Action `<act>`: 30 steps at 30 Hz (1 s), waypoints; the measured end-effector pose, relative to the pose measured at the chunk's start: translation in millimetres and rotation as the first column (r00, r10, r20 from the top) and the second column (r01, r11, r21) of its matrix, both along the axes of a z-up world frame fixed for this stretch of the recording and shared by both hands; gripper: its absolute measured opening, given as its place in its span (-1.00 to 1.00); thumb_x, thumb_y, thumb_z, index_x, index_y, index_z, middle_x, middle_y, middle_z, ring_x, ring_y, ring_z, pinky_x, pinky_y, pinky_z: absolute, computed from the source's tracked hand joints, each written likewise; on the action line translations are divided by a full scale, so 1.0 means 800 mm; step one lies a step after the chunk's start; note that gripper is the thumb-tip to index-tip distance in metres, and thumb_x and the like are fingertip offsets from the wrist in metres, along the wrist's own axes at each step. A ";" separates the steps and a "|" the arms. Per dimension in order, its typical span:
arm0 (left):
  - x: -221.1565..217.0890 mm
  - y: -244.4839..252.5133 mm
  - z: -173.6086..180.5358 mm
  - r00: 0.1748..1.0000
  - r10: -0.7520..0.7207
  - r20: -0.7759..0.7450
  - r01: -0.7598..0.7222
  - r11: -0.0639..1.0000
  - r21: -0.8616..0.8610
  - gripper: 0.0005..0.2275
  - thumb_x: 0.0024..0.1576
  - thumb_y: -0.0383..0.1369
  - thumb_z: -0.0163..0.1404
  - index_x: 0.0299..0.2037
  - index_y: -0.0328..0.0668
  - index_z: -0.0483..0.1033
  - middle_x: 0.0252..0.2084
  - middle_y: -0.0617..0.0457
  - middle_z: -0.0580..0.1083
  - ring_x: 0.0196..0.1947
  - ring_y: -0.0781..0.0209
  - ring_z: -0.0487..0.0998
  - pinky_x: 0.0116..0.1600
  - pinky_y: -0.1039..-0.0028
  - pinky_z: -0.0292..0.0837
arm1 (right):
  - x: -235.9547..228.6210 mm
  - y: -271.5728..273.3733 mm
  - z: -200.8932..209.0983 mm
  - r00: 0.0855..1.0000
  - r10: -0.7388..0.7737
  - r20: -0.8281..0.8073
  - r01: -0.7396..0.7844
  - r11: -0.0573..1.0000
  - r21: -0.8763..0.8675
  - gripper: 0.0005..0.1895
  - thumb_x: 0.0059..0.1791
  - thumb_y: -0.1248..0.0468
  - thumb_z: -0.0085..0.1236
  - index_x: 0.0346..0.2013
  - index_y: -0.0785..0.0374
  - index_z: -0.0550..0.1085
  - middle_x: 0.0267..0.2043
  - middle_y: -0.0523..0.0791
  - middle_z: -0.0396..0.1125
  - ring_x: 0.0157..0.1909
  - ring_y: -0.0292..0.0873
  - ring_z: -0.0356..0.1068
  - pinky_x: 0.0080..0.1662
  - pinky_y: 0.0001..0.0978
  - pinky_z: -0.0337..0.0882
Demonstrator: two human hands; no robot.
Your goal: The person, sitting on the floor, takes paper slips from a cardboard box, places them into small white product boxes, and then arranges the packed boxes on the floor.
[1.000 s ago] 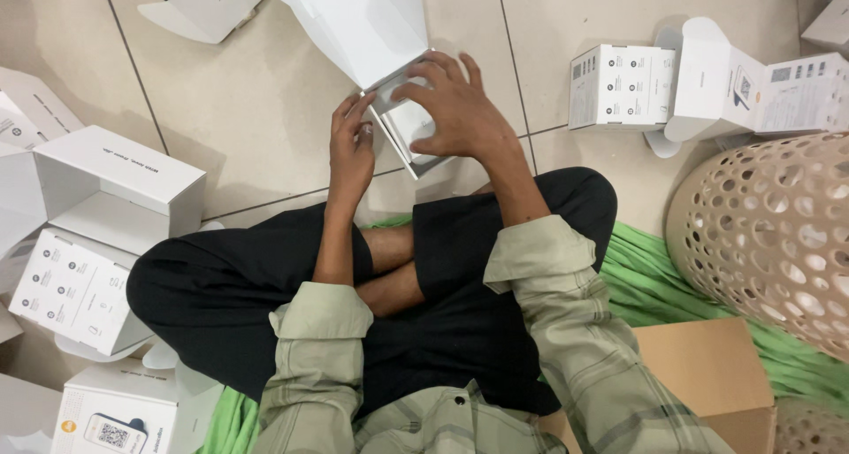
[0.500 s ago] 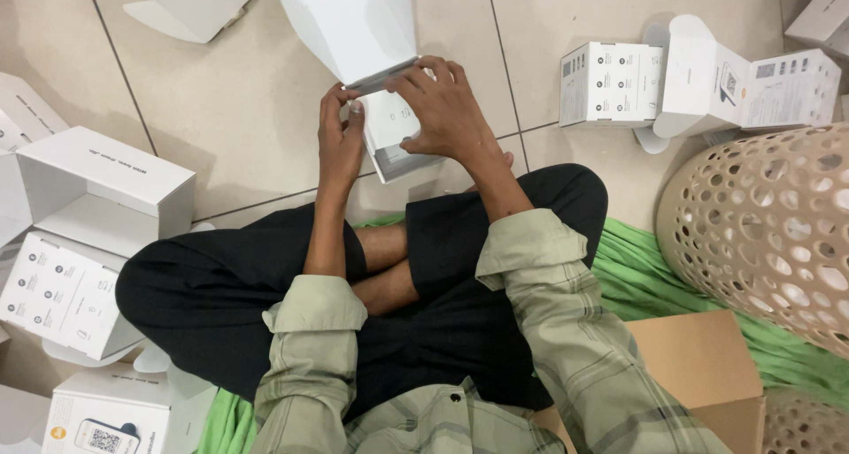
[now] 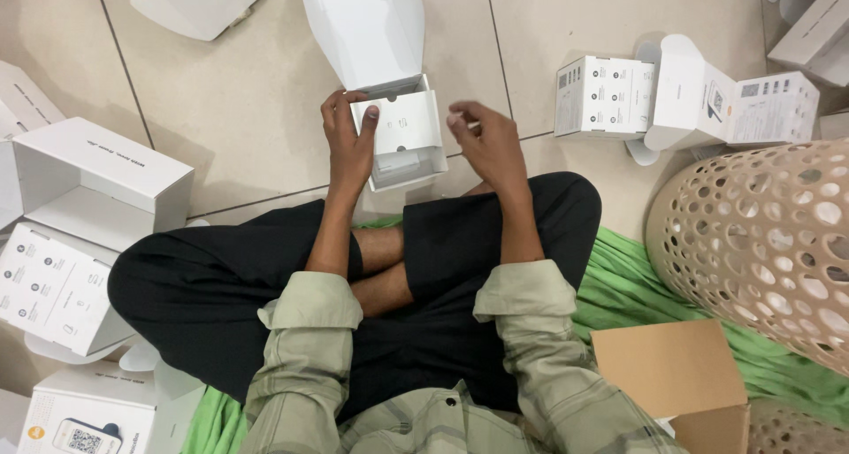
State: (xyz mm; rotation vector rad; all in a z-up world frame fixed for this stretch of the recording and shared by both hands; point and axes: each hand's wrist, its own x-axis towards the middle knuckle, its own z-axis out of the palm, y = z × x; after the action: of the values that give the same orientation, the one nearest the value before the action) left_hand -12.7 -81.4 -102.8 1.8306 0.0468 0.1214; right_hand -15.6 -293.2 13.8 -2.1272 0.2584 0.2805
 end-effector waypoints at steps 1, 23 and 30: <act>0.001 -0.001 -0.001 1.000 -0.006 0.000 0.006 1.000 -0.001 -0.57 0.39 0.00 -0.16 0.16 -0.23 0.39 0.31 -0.22 0.18 0.42 -0.25 0.17 0.45 0.03 0.13 | -0.007 0.005 -0.005 1.000 0.018 0.025 -0.015 0.996 -0.084 -0.65 0.05 0.13 0.22 0.06 0.25 0.58 -0.23 -0.01 0.53 -0.23 -0.13 0.55 -0.20 -0.34 0.56; -0.003 -0.008 -0.001 0.997 -0.047 -0.057 0.049 0.998 0.027 -0.55 0.42 0.00 -0.25 0.18 -0.28 0.31 0.27 -0.24 0.15 0.36 -0.24 0.15 0.43 0.00 0.07 | -0.054 0.074 -0.025 0.891 0.025 0.452 0.116 0.952 -0.281 -0.89 -0.09 0.37 0.33 -0.31 0.29 0.57 -0.36 -0.08 0.45 -0.34 -0.14 0.52 -0.30 -0.37 0.50; -0.002 -0.006 -0.005 0.997 -0.072 -0.030 0.073 0.997 0.038 -0.62 0.43 -0.10 -0.19 0.22 -0.26 0.34 0.30 -0.23 0.17 0.40 -0.22 0.14 0.45 0.02 0.09 | -0.040 0.061 -0.047 0.826 -0.034 0.562 0.231 0.931 -0.283 -0.80 -0.02 0.40 0.23 -0.09 0.28 0.58 -0.16 -0.06 0.49 -0.26 -0.11 0.54 -0.25 -0.35 0.51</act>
State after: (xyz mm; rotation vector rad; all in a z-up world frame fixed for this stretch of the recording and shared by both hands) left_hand -14.1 -86.5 -106.7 1.8710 -0.0025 0.0454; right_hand -47.9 -244.7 -24.1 -2.4109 0.1184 -0.5017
